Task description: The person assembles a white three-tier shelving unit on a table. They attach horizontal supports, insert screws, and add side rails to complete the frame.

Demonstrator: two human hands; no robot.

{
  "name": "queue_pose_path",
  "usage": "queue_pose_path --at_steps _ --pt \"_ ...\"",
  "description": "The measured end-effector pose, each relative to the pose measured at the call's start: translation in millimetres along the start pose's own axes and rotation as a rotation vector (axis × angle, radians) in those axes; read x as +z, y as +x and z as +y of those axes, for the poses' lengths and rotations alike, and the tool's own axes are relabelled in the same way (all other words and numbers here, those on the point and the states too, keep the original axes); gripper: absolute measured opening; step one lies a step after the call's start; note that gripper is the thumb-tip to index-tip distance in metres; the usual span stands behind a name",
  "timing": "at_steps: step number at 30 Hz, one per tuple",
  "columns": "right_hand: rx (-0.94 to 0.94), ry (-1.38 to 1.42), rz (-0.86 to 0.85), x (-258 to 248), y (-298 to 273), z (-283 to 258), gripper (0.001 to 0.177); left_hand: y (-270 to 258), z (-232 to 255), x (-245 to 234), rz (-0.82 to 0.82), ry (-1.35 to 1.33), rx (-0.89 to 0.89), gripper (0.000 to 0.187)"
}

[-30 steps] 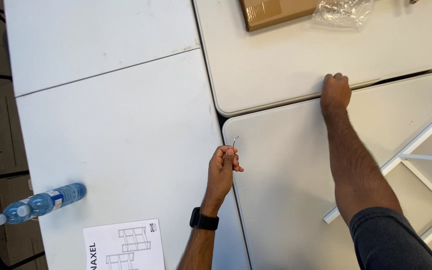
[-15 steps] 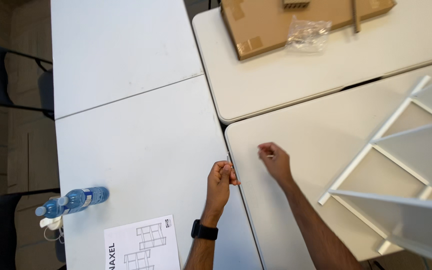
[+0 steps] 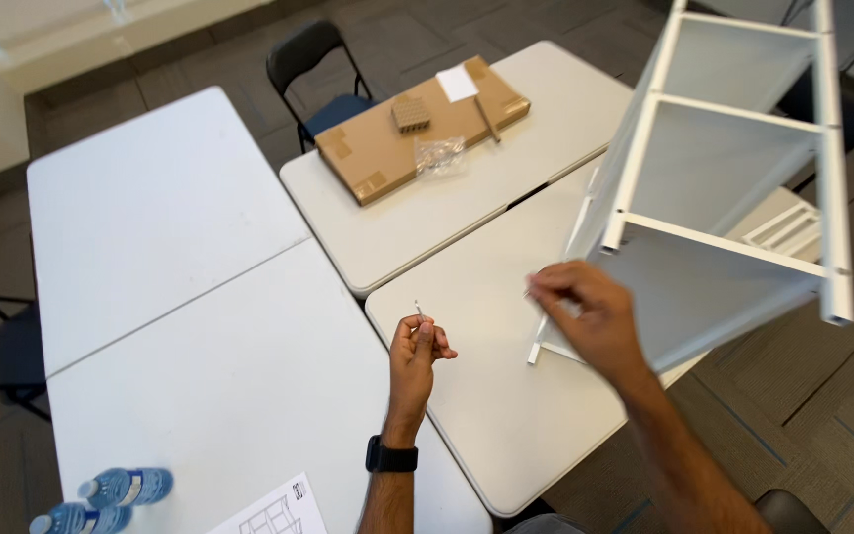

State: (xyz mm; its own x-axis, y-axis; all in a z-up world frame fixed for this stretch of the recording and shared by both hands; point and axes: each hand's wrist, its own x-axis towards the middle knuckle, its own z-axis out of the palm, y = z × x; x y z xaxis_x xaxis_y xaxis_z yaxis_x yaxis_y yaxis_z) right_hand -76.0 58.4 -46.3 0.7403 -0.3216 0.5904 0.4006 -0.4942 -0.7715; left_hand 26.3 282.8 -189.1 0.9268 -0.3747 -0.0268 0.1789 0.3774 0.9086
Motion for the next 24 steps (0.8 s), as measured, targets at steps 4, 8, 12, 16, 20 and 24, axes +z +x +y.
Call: queue_pose_path --at_steps 4,8,12,16,20,24 --pt "-0.119 -0.33 0.139 -68.5 33.4 5.6 0.014 -3.9 10.2 34.8 -0.103 0.022 0.062 0.015" --pt "-0.055 -0.382 0.154 -101.2 58.9 17.2 0.015 -4.4 19.6 55.2 -0.185 0.058 0.104 0.017" --pt "-0.007 -0.413 0.113 -112.3 74.4 42.1 0.015 -1.5 27.7 74.3 -0.223 0.073 0.161 0.019" --pt "0.017 -0.38 0.066 -117.3 83.9 68.9 0.012 8.9 30.7 99.4 -0.233 0.081 0.194 0.019" --pt "0.024 -0.357 -0.002 -120.2 90.4 81.0 0.013 25.3 23.7 134.8 -0.23 0.057 0.235 0.018" --pt "0.027 -0.355 -0.068 -119.2 91.9 72.1 0.013 40.8 16.2 171.7 -0.193 0.036 0.261 0.019"
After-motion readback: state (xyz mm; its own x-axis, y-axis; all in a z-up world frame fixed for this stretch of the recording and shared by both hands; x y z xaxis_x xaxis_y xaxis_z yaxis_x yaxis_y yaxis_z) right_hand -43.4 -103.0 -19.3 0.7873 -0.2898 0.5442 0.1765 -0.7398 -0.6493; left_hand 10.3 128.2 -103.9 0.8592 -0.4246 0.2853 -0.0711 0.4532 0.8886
